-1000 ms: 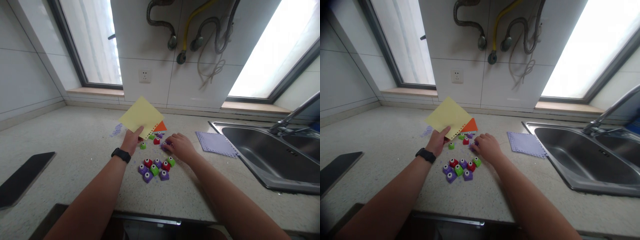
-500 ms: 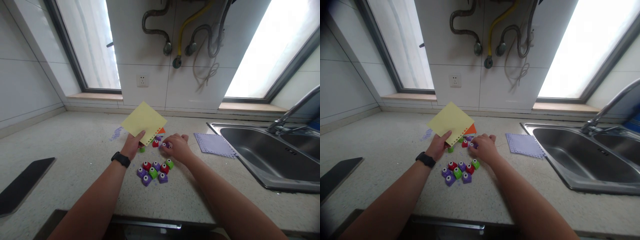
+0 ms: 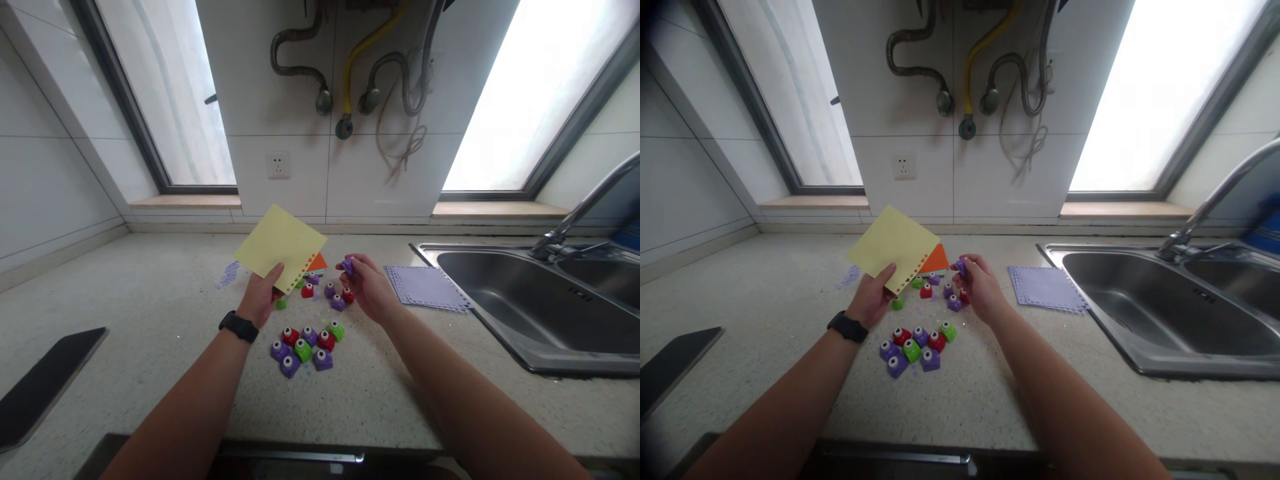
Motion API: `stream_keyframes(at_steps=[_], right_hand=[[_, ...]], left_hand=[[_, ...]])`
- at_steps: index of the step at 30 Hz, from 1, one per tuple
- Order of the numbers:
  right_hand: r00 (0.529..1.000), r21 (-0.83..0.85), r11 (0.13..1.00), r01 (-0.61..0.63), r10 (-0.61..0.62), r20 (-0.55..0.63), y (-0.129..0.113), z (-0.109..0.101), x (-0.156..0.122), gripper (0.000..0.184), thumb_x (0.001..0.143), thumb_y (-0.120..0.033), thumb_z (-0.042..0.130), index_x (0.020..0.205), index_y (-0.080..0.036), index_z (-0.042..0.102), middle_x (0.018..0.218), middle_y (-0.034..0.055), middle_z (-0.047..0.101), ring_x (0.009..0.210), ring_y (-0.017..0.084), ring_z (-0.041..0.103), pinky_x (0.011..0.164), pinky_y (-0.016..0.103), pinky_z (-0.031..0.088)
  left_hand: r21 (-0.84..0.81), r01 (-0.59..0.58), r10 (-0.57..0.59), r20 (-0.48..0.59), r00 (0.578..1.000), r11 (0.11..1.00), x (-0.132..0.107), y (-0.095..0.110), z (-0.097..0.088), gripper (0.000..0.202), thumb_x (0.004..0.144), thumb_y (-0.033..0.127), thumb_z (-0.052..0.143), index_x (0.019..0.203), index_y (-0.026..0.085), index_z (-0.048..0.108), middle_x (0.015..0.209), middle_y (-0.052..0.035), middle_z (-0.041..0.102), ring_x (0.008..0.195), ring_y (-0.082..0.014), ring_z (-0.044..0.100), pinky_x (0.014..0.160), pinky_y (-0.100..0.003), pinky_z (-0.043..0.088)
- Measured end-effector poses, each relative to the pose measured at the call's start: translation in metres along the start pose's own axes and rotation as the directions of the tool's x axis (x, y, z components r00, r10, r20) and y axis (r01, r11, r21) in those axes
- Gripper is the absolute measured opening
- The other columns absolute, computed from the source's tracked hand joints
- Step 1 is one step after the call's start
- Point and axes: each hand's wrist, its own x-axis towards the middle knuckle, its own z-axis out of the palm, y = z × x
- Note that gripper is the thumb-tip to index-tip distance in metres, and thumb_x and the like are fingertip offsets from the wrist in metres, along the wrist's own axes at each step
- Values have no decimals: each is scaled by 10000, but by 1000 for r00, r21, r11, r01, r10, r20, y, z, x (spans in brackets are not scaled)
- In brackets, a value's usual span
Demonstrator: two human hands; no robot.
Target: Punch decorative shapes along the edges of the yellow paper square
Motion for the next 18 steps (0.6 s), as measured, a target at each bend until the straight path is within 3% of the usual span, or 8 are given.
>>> stream_keyframes(at_steps=[4,11,15,18], right_hand=[[999,107,994,26,-21,-48,-6,-4,2,313,739,-391,806,957,-231,648,840,13,725,676,120,623,610,238,498],[993,173,983,67,-50,-104,-10,-10,6,308,735,-401,836,945,-239,681,836,-3,714,731,121,637,703,255,529],[998,176,983,46,-39,-42,-10,-2,-1,293,747,-417,836,928,-235,694,841,2,712,737,122,630,719,262,526],[996,131,991,-17,5,93,-12,4,-10,321,749,-325,849,1026,-257,702,907,17,733,801,139,648,784,290,525]], left_hand=[[-14,6,-6,-2,1000,1000,-2,2,2,487,691,368,879,1095,173,688,841,-11,747,468,-77,578,342,-169,374],[-11,17,-17,8,1000,1000,-6,4,5,462,697,361,878,1066,147,700,789,2,715,480,-75,568,337,-156,371],[-4,12,-12,14,1000,1000,-6,4,5,475,679,376,887,1053,153,698,752,18,694,455,-65,541,339,-157,366],[8,13,-13,20,1000,1000,-6,3,5,448,707,388,871,1047,155,694,737,20,690,434,-55,508,340,-158,351]])
